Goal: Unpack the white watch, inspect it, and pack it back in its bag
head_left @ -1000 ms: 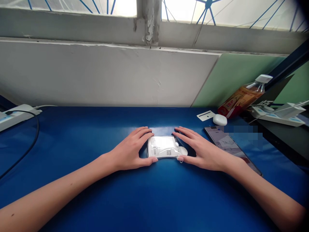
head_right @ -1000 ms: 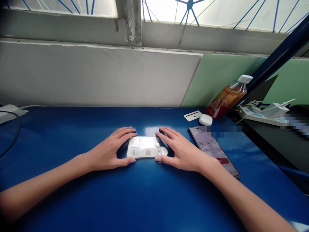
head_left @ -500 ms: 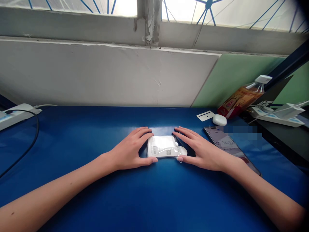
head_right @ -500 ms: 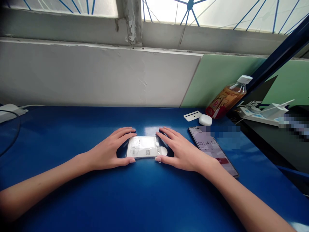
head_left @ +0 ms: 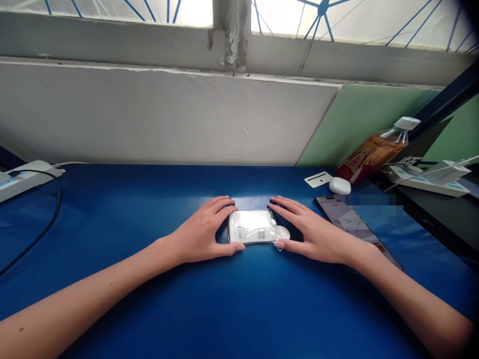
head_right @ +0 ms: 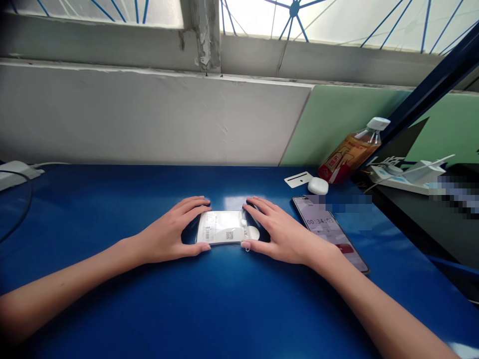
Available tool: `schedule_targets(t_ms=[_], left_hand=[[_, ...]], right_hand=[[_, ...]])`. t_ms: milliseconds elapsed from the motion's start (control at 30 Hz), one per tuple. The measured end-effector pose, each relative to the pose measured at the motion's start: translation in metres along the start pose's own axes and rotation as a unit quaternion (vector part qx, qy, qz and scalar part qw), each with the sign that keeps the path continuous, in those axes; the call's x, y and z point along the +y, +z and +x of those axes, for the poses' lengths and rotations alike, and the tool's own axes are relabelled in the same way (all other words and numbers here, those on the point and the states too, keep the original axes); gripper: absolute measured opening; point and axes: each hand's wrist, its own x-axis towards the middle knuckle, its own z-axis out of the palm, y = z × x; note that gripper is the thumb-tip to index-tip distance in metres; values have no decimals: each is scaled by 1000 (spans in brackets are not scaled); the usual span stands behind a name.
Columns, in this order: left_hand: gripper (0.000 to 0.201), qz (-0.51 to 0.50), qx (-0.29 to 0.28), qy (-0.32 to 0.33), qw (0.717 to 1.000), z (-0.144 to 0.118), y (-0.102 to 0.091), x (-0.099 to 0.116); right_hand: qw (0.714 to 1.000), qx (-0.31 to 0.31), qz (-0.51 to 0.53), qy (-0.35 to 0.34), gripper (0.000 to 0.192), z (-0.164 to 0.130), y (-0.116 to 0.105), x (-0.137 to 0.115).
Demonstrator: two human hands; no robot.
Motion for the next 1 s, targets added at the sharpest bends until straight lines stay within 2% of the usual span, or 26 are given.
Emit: schedule_targets(t_ms=[267, 433, 600, 833, 1000], left_hand=[[81, 26, -20, 2, 999, 1, 0, 2], [74, 36, -18, 1, 999, 1, 1, 3], [75, 40, -10, 33, 999, 2, 0, 3], [69, 20, 1, 41, 999, 4, 1, 2], [64, 8, 1, 35, 999, 4, -1, 4]], right_hand=[[998, 38, 47, -1, 71, 0, 0, -1], [993, 83, 86, -8, 61, 5, 5, -12], [986, 135, 99, 4, 49, 9, 12, -24], [987, 148, 58, -13, 40, 10, 16, -26], [992, 124, 14, -29, 44, 7, 19, -24]])
